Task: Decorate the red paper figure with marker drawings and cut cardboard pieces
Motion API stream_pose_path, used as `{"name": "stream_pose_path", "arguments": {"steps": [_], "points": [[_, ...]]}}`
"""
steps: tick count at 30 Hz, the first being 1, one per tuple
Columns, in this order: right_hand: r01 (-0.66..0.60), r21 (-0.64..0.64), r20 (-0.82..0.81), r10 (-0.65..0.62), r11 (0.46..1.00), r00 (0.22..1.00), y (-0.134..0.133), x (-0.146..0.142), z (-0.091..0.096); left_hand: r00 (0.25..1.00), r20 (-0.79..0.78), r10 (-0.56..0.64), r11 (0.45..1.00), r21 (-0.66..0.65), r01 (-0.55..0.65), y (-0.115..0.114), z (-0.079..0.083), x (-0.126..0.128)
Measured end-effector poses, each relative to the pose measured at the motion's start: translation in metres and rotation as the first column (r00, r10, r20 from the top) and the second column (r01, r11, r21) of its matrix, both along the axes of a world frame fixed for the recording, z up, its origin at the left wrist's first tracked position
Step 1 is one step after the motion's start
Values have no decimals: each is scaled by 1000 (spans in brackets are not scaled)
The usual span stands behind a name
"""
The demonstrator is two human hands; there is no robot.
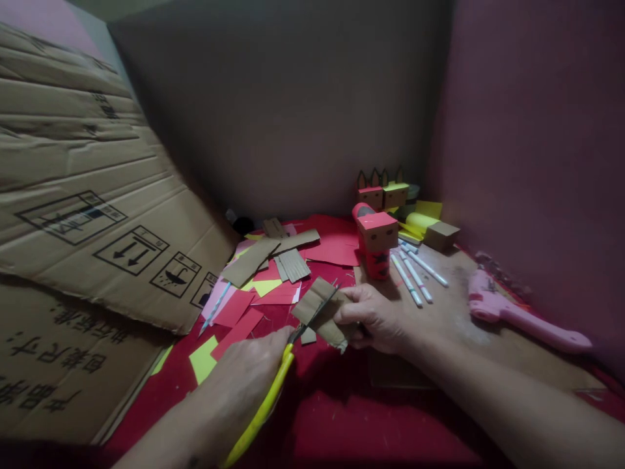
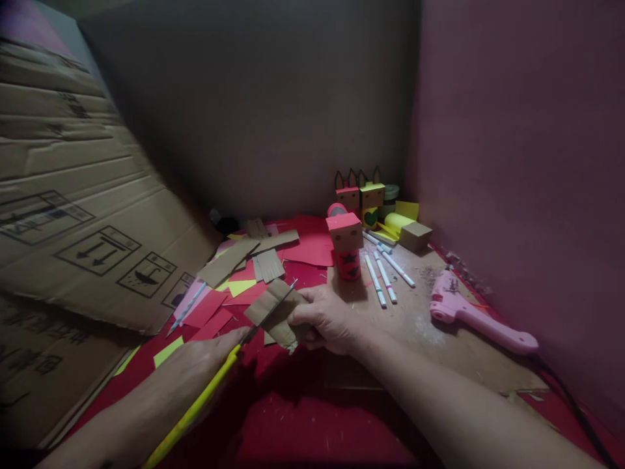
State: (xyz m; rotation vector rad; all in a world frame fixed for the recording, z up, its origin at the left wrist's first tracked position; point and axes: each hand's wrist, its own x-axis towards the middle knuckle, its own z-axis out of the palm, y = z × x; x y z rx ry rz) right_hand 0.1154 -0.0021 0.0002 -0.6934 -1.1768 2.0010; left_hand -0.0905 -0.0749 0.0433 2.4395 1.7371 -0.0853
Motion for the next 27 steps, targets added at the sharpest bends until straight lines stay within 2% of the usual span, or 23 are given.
{"name": "stream_pose_path", "arguments": {"steps": [3, 7, 16, 21, 26, 27], "points": [[16, -6, 9, -16, 1000, 1000, 1, -1, 0, 985, -170, -22, 1000, 2, 22, 6, -9, -3], [63, -20, 30, -63, 998, 998, 4, -2, -2, 970, -243, -23, 1000, -17, 19, 14, -12, -2], [140, -67, 134, -130, 988, 982, 21, -6, -6, 989, -138, -60, 994, -96, 47, 46, -16, -3], [142, -61, 183, -129, 988, 975, 23, -5, -5, 996, -78, -45, 994, -99, 37, 53, -22, -6], [133, -36, 243, -121, 990, 962, 19, 1, -4, 997, -73, -7, 993, -115, -2, 51, -11, -23], [138, -26, 259, -127, 990, 957, 18, 3, -4, 995, -100, 29, 994, -100, -39, 50, -8, -29]]}}
